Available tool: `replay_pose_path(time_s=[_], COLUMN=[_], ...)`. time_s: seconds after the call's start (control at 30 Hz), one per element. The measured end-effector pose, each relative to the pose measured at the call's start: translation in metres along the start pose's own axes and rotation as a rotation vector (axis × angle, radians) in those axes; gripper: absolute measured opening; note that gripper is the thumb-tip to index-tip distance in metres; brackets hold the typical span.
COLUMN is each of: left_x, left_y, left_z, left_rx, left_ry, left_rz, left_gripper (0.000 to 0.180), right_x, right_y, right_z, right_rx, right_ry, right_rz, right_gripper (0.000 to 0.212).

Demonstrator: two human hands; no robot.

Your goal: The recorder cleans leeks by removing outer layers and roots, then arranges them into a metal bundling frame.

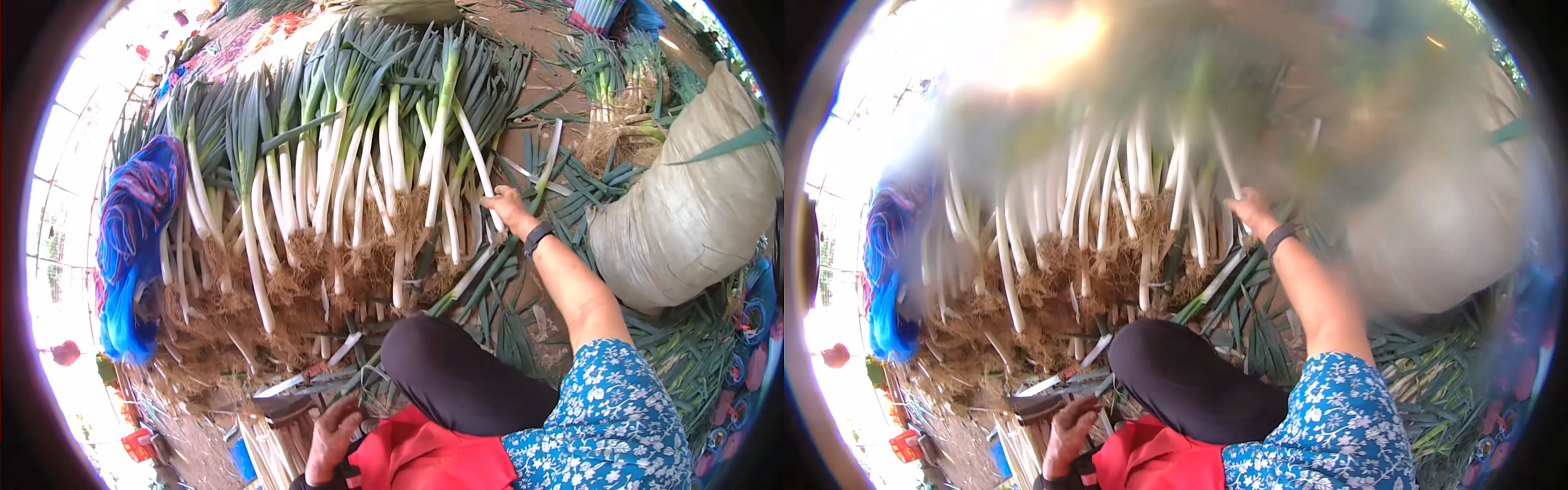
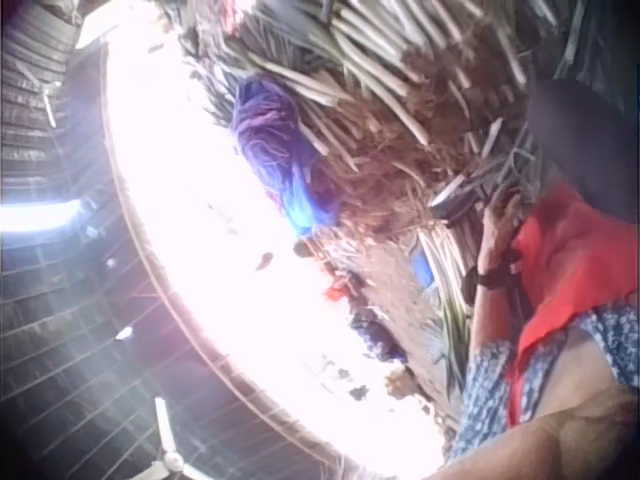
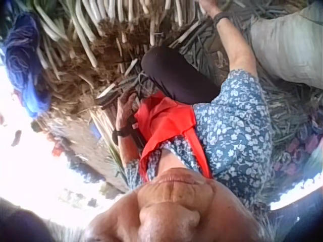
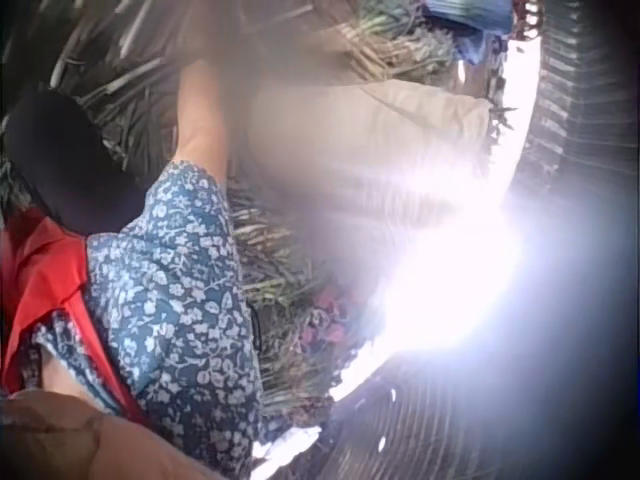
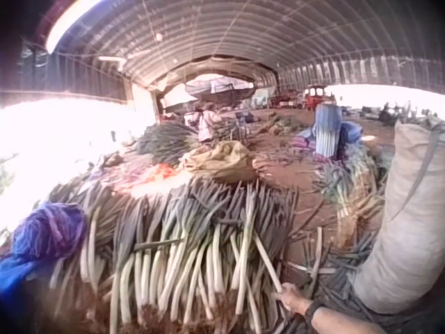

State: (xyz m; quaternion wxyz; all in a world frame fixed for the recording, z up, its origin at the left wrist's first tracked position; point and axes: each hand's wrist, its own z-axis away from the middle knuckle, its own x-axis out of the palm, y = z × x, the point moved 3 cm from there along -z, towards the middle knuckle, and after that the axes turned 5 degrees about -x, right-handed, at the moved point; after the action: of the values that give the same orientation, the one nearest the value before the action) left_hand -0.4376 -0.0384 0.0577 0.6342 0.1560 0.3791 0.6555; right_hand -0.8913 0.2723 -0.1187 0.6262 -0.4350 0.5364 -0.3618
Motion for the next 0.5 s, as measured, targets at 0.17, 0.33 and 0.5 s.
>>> replay_pose_path(time_s=[0.17,0.33,0.5], left_x=[0.004,0.022,0.034], left_y=[-0.015,-0.023,-0.081], left_z=[-0.021,-0.044,-0.061], left_rx=[-0.101,-0.187,-0.192], left_ry=[0.105,0.060,0.083], left_rz=[-0.041,0.079,0.130], left_gripper=[0.036,0.029,0.033], right_x=[0.014,0.039,0.100], right_y=[0.008,-0.002,-0.071], right_z=[-0.046,-0.081,-0.113], right_rx=[0.178,0.221,0.067], right_ry=[0.044,0.061,0.094], right_rz=[0.156,-0.074,-0.164], right_gripper=[0.094,0.082,0.087])
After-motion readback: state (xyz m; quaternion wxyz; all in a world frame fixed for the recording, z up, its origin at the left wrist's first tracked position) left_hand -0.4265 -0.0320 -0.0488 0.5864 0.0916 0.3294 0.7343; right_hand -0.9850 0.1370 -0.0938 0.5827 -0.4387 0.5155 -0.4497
